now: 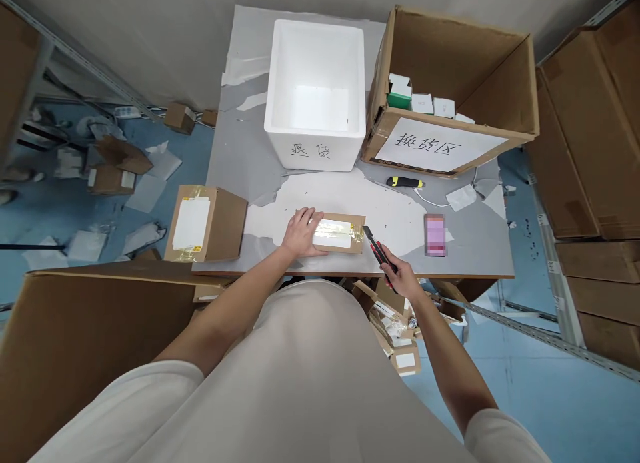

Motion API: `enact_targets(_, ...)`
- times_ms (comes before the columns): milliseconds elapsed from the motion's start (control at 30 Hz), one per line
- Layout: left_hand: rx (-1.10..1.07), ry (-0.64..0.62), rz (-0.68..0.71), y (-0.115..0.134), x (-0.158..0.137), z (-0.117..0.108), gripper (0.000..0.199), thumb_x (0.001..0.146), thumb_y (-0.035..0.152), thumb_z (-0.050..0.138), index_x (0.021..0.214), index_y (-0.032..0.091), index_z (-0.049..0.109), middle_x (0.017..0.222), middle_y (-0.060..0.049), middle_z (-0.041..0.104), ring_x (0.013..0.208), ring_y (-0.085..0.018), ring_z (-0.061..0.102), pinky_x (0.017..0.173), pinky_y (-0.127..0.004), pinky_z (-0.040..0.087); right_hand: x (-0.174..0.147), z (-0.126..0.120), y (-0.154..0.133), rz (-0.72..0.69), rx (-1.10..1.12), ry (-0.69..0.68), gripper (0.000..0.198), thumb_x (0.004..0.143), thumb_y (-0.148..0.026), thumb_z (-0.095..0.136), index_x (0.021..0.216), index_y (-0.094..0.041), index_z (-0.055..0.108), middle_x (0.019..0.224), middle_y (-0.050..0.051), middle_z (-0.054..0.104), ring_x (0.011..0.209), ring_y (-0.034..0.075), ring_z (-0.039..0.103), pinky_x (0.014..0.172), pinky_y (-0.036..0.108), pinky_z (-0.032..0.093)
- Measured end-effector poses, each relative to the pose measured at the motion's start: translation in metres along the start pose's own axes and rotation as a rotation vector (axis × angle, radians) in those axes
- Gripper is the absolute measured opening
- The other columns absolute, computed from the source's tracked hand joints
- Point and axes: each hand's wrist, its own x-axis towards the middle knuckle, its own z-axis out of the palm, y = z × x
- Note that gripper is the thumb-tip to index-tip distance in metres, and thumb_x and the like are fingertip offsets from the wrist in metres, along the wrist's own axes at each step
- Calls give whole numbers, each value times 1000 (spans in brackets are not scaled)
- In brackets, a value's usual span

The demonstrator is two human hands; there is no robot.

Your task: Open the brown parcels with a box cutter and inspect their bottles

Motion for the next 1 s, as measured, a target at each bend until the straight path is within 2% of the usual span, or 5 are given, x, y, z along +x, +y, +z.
enact_targets(433, -4, -21, 8, 1, 1, -1, 109, 51, 68, 74, 139, 15, 38, 137, -21, 42, 129, -41, 34, 104, -53, 34, -33, -5, -10, -115, -442, -57, 57, 90, -33, 42, 145, -19, 39, 79, 4, 67, 57, 14, 58, 61, 29, 50)
enact_targets(667, 10, -65, 0, 0, 1, -4, 110, 51, 68, 73, 141, 16, 35, 139, -20, 40, 131, -39, 32, 108, -52, 30, -44, -10, -10, -154, -504, -90, 55, 91, -30, 39, 145, -18, 40, 84, 6, 68, 61, 15, 60, 66, 29, 50)
enact_targets(833, 15, -89, -53, 5, 1, -6, 110, 52, 66, 74, 142, 20, 33, 142, -17, 38, 133, -38, 29, 109, -49, 30, -53, -5, 1, -77, -272, 22, 59, 90, -41, 44, 145, -21, 39, 75, 3, 65, 49, 13, 53, 52, 27, 48)
enact_targets(933, 25, -51, -235, 17, 1, -5, 112, 54, 69, 71, 144, 18, 30, 143, -19, 35, 134, -40, 26, 104, -52, 35, -52, 9, 4, -8, -8, 190, 75, 88, -51, 48, 151, -19, 21, 72, 1, 63, 49, 14, 53, 46, 27, 46)
enact_targets(1000, 22, -20, -409, 26, -1, -4, 117, 54, 72, 71, 145, 15, 25, 145, -22, 31, 133, -42, 26, 99, -53, 38, -41, 26, 0, -18, 139, 272, 81, 86, -54, 51, 151, -19, 19, 82, 4, 65, 57, 15, 58, 50, 28, 49)
